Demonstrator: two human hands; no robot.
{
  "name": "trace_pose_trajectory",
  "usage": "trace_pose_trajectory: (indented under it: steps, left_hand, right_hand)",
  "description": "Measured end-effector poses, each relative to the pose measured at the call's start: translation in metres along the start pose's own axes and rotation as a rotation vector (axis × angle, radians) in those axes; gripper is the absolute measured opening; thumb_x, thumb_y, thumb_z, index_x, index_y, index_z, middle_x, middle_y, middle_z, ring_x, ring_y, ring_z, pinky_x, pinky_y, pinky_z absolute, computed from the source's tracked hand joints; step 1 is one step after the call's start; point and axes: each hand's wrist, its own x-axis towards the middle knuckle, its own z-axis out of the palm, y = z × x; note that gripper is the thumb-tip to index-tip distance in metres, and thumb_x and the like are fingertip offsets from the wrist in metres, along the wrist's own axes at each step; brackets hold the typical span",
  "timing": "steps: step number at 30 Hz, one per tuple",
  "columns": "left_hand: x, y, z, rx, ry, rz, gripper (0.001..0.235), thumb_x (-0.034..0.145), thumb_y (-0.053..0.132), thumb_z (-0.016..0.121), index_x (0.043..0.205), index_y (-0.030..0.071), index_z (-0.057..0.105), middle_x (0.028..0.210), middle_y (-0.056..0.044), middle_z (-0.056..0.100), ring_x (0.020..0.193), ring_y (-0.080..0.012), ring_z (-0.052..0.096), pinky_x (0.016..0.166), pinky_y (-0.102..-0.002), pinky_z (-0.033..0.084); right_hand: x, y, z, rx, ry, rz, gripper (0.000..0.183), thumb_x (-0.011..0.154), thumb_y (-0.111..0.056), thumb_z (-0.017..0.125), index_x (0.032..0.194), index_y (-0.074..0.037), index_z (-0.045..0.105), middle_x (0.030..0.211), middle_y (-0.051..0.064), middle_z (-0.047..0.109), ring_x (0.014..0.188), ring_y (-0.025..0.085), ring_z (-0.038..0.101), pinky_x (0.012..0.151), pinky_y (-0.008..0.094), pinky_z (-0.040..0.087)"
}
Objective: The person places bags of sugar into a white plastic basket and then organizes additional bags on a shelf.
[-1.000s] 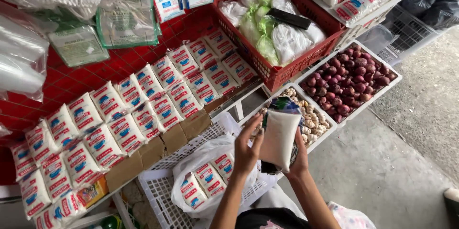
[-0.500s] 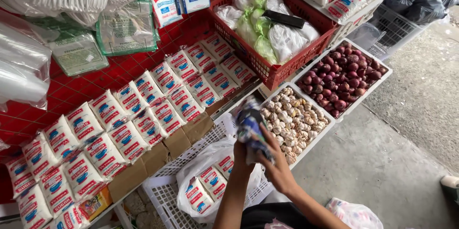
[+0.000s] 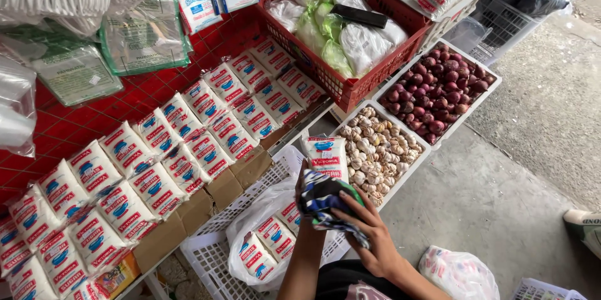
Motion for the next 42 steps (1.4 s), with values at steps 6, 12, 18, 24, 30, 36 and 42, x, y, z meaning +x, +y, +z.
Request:
trace_pose_trajectory:
  steps: [6,12,18,24,30,36,42]
  left_hand:
    - [0.001,0.1,0.136,-0.558,-0.102,-0.438,0.067,0.099,0.054,0.05,0.146,0.007,0.047,0.137,-0.019,0.063,0.12,-0.0347,0.065,0.104,-0.05,0.052]
    - [-0.005,0.067,0.096,-0.426,-0.122,-0.341,0.06,0.112,0.042,0.048,0.153,-0.001,0.045,0.139,-0.021,0.062,0.12,-0.0341,0.066,0.105,-0.049,0.054]
    - [-0.009,0.013,0.042,-0.332,-0.014,-0.423,0.052,0.106,0.035,0.043,0.156,0.02,0.042,0.148,-0.013,0.056,0.126,-0.0282,0.061,0.108,-0.045,0.051]
    - [-0.021,0.035,0.054,-0.445,-0.025,-0.521,0.062,0.109,0.038,0.042,0.162,0.008,0.035,0.157,-0.015,0.051,0.137,-0.0288,0.058,0.112,-0.045,0.052]
    - [-0.03,0.059,0.074,-0.349,-0.175,-0.471,0.059,0.112,0.042,0.045,0.163,0.016,0.033,0.145,-0.012,0.055,0.127,-0.0268,0.061,0.105,-0.044,0.054]
    - [-0.031,0.073,0.063,-0.366,-0.031,-0.516,0.065,0.105,0.043,0.05,0.155,0.003,0.039,0.138,-0.02,0.061,0.122,-0.0332,0.065,0.104,-0.048,0.055]
    - [-0.039,0.101,0.044,-0.403,0.067,-0.264,0.065,0.105,0.042,0.052,0.15,-0.005,0.046,0.136,-0.023,0.064,0.119,-0.0356,0.065,0.103,-0.05,0.054]
  right_hand:
    - [-0.03,0.051,-0.002,0.41,0.253,0.602,0.045,0.097,-0.015,0.055,0.139,-0.01,0.068,0.167,0.009,0.049,0.097,0.05,0.055,0.097,0.058,0.044]
    - [0.001,0.023,-0.008,0.011,0.343,0.108,0.061,0.09,-0.011,0.054,0.151,-0.011,0.055,0.166,0.019,0.042,0.159,0.041,0.031,0.128,0.053,0.023]
    - [0.042,-0.012,0.007,-0.322,0.133,-0.081,0.072,0.084,-0.024,0.069,0.152,-0.012,0.048,0.164,0.025,0.028,0.153,0.053,0.014,0.122,0.066,0.012]
    - [0.072,0.006,0.001,-0.281,0.154,-0.013,0.069,0.085,-0.022,0.066,0.152,-0.016,0.051,0.167,0.022,0.03,0.156,0.051,0.017,0.125,0.06,0.02]
    - [0.102,0.011,-0.003,-0.193,0.222,0.005,0.058,0.089,-0.017,0.066,0.146,-0.011,0.058,0.156,0.02,0.048,0.146,0.043,0.04,0.122,0.053,0.031]
    - [0.129,0.025,-0.002,-0.042,0.131,0.075,0.047,0.092,-0.012,0.059,0.139,-0.008,0.062,0.14,0.016,0.061,0.131,0.036,0.054,0.113,0.045,0.04]
    - [0.172,0.075,0.031,0.185,-0.167,0.101,0.04,0.101,-0.019,0.054,0.138,-0.007,0.061,0.13,0.016,0.067,0.125,0.033,0.063,0.11,0.041,0.043]
